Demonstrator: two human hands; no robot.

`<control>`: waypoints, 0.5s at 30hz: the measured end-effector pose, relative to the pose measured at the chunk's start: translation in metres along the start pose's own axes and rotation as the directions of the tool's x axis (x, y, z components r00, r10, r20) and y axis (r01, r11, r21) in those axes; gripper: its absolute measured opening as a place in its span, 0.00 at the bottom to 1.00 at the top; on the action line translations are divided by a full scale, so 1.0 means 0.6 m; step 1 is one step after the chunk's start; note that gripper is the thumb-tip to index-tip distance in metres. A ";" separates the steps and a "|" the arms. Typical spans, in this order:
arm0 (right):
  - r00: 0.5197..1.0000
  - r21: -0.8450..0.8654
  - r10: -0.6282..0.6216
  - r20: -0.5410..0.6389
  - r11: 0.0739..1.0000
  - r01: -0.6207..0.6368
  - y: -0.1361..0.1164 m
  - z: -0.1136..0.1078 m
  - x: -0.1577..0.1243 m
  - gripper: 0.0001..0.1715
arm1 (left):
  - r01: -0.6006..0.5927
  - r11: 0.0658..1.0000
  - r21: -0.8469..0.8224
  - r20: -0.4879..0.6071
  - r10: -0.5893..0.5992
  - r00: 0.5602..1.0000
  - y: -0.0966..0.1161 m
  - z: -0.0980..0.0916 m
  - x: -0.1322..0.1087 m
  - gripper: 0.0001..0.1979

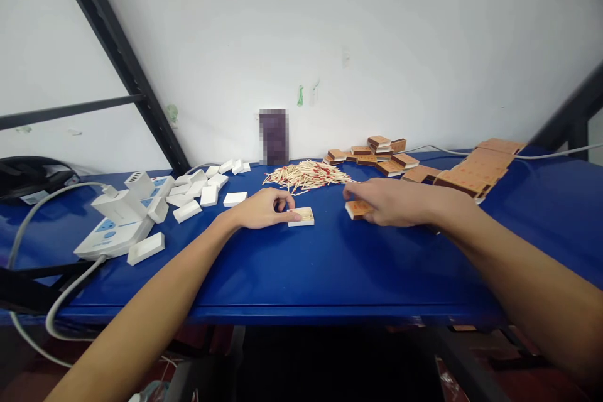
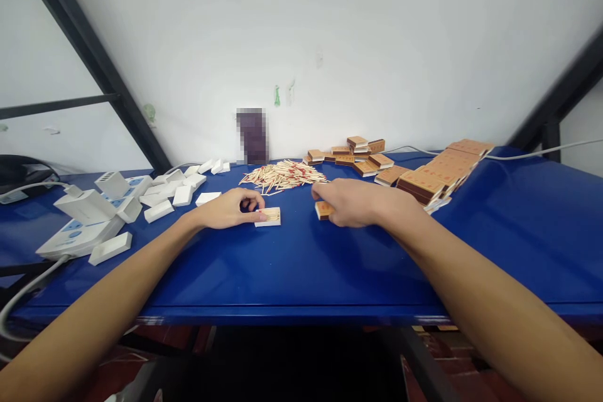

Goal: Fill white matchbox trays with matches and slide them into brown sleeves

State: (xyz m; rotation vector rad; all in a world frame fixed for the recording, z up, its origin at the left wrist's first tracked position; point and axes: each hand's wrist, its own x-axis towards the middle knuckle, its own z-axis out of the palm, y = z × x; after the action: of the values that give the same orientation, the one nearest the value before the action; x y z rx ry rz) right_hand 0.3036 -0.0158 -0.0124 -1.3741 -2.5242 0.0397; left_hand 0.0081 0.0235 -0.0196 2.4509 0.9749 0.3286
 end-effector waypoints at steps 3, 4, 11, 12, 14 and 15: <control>0.981 -0.018 -0.114 0.160 0.993 0.118 -0.043 -0.007 0.014 0.11 | -0.013 1.000 0.018 -0.024 0.013 1.000 -0.002 0.005 0.003 0.20; 0.977 0.000 -0.142 0.160 0.990 0.144 -0.053 -0.006 0.018 0.10 | -0.015 1.000 0.016 -0.028 0.016 0.999 -0.003 0.006 0.005 0.20; 0.981 0.105 -0.186 0.063 0.978 0.179 -0.064 0.012 0.029 0.14 | -0.026 1.000 -0.003 0.033 0.026 0.999 0.004 -0.004 0.002 0.21; 0.980 0.110 -0.191 0.052 0.977 0.185 -0.065 0.013 0.029 0.15 | -0.032 0.999 0.015 0.042 0.032 0.999 0.006 -0.005 0.000 0.21; 0.978 0.105 -0.202 0.045 0.975 0.196 -0.067 0.014 0.029 0.16 | -0.047 0.997 0.058 0.042 0.044 0.998 0.011 -0.005 -0.002 0.22; 0.977 0.100 -0.206 0.047 0.975 0.201 -0.069 0.014 0.030 0.17 | -0.053 0.996 0.072 0.036 0.050 0.998 0.013 -0.003 -0.003 0.21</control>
State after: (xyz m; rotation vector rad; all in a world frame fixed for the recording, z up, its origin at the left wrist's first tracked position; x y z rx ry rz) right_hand 0.2585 -0.0228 -0.0105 -1.0885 -2.6600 0.1584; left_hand 0.0105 0.0179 -0.0138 2.5428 0.9259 0.2724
